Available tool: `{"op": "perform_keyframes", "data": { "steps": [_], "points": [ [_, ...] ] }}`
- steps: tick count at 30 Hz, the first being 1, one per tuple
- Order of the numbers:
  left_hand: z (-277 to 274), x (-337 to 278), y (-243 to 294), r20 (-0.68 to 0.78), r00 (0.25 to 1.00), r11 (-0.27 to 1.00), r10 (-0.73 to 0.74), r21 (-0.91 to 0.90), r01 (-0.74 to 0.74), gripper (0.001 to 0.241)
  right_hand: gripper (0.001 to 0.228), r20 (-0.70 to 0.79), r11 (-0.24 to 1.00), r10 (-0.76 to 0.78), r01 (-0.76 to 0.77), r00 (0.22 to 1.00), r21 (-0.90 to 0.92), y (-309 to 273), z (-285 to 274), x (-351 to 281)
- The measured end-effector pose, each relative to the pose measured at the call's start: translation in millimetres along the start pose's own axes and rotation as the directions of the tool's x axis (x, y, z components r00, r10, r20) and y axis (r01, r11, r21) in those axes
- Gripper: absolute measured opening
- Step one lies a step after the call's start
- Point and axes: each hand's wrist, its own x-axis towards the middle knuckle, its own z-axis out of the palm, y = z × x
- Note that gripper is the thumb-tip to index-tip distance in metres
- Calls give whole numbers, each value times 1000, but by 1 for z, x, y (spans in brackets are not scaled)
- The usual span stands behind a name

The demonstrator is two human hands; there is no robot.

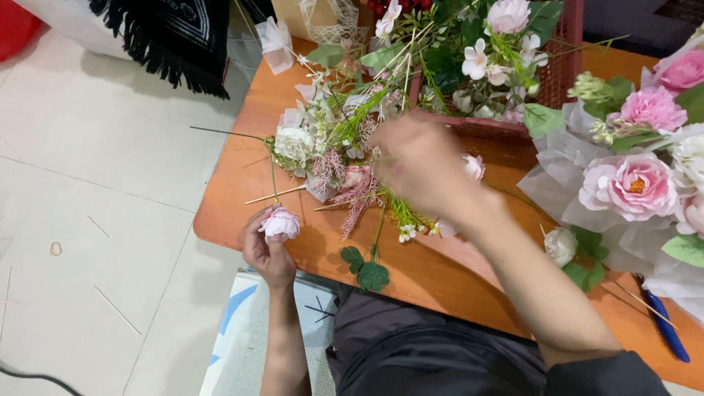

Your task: The person arranges artificial flowers into a white circular frame. They select various pink and white blooms and greenery from a basket and the table, then insert them into the frame to create a floral arrangement.

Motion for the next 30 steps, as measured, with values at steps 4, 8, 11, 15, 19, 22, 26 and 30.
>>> {"op": "perform_keyframes", "data": {
  "steps": [4, 8, 11, 15, 19, 22, 26, 30],
  "points": [
    [3, 3, 9, 21, 999, 993, 46, 109, -48, 35, 25, 249, 911, -134, 218, 959, -350, 32, 91, -10],
    [6, 5, 19, 68, 997, 989, 31, 141, -40, 30, 47, 292, 889, -35, 163, 956, -428, 41, 108, -8],
    [5, 6, 22, 116, 993, 992, 7, 127, -22, 28, 35, 303, 981, 21, 40, 953, -192, 22, 63, -2],
    [10, 5, 21, 214, 976, 991, 44, 111, -69, 29, 22, 282, 885, 94, -210, 955, 415, -7, -11, 4],
    [40, -4, 37, 364, 928, 978, 86, 149, -149, 26, 16, 196, 870, 115, -194, 974, 454, 2, -32, -10],
    [54, -9, 39, 515, 855, 952, 66, 224, -208, 26, 15, 146, 864, 160, -210, 976, 459, 13, -32, -22],
    [66, -5, 63, 637, 771, 853, -26, 416, -315, 37, 18, 42, 845, 239, -229, 970, 483, 6, -53, -45],
    [64, -12, 62, 545, 838, 629, 25, 643, -437, 32, 18, -11, 800, 353, -296, 935, 521, 7, -83, -84]
  ]
}}
